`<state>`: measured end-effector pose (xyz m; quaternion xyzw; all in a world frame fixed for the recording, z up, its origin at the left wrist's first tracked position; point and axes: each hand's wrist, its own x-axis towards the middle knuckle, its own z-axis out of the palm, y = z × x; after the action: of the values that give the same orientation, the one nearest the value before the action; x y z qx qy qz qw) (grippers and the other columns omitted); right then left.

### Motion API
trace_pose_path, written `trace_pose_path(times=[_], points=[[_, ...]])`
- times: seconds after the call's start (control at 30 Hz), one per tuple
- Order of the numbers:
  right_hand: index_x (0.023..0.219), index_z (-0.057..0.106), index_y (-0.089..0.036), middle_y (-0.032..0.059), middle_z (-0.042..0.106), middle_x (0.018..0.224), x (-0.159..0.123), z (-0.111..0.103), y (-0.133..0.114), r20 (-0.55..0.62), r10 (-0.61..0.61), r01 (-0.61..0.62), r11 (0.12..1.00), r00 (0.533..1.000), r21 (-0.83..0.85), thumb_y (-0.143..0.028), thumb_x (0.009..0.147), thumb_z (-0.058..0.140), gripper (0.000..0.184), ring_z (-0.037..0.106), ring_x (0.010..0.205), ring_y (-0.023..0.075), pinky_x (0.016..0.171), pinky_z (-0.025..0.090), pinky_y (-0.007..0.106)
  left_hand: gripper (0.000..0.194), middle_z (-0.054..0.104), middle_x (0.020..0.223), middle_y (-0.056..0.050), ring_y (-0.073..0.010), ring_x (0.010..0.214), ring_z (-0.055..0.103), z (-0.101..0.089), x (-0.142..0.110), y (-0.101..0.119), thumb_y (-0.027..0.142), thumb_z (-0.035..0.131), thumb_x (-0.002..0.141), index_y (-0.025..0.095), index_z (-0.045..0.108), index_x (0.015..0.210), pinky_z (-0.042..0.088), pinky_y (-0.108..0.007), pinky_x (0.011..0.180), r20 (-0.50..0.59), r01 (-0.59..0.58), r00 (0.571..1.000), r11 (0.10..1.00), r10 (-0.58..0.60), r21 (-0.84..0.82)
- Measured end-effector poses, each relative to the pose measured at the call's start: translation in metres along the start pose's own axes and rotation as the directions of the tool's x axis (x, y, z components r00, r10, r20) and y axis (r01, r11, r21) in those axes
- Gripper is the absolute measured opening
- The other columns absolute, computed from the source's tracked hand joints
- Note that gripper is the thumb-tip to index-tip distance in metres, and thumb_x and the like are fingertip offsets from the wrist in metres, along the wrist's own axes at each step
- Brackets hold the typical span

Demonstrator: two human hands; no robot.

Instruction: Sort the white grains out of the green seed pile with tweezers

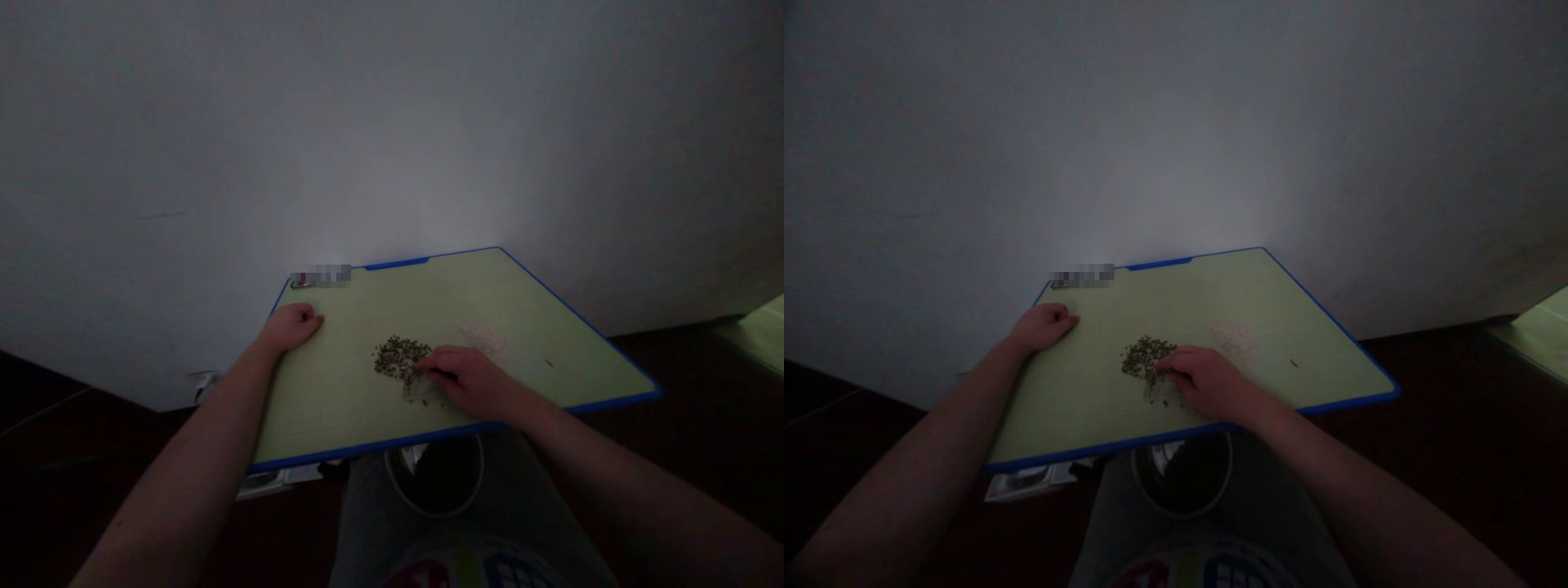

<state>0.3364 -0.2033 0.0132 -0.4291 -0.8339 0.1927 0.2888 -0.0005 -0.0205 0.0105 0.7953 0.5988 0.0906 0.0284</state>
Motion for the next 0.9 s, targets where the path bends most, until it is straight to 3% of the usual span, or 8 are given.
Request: trace_pose_path(times=[0.27, 0.53, 0.7, 0.9], points=[[0.109, 0.069, -0.016, 0.0074, 0.072, 0.105, 0.001, -0.015, -0.009, 0.172, -0.030, 0.020, 0.998, 0.985, 0.056, -0.005, 0.086, 0.053, 0.031, 0.064, 0.098, 0.0182, 0.090, 0.048, 0.033, 0.040, 0.054, 0.060, -0.001, -0.0177, 0.060, 0.051, 0.000, -0.002, 0.003, 0.058, 0.043, 0.079, 0.022, 0.049, 0.061, 0.034, -0.029, 0.055, 0.015, -0.004, 1.000, 1.000, 0.004, 0.005], [0.109, 0.070, -0.017, 0.0075, 0.073, 0.101, -0.022, -0.015, -0.019, 0.161, 0.122, -0.132, 0.990, 0.979, 0.055, -0.008, 0.085, 0.055, 0.030, 0.065, 0.093, 0.0189, 0.084, 0.048, 0.033, 0.039, 0.055, 0.060, -0.002, -0.0189, 0.062, 0.053, 0.002, 0.000, 0.006, 0.056, 0.044, 0.078, 0.022, 0.051, 0.060, 0.035, -0.030, 0.056, 0.035, 0.001, 0.999, 1.000, -0.001, 0.012], [0.105, 0.071, -0.018, 0.0041, 0.073, 0.089, -0.027, -0.008, -0.017, 0.148, 0.245, -0.260, 0.961, 0.958, 0.093, -0.007, 0.082, 0.054, 0.031, 0.065, 0.077, 0.0161, 0.071, 0.049, 0.029, 0.039, 0.056, 0.061, -0.003, -0.0181, 0.061, 0.052, 0.002, -0.001, 0.007, 0.056, 0.043, 0.078, 0.022, 0.050, 0.060, 0.034, -0.029, 0.055, 0.037, -0.013, 0.999, 1.000, 0.013, 0.020], [0.104, 0.071, -0.018, 0.0031, 0.072, 0.083, -0.030, -0.008, -0.017, 0.167, 0.281, -0.306, 0.941, 0.945, 0.148, -0.010, 0.082, 0.054, 0.028, 0.064, 0.072, 0.0153, 0.066, 0.048, 0.027, 0.039, 0.054, 0.060, -0.002, -0.0173, 0.060, 0.051, 0.006, 0.000, 0.003, 0.057, 0.044, 0.078, 0.022, 0.049, 0.060, 0.033, -0.029, 0.055, 0.045, -0.009, 0.999, 1.000, 0.008, 0.015]])
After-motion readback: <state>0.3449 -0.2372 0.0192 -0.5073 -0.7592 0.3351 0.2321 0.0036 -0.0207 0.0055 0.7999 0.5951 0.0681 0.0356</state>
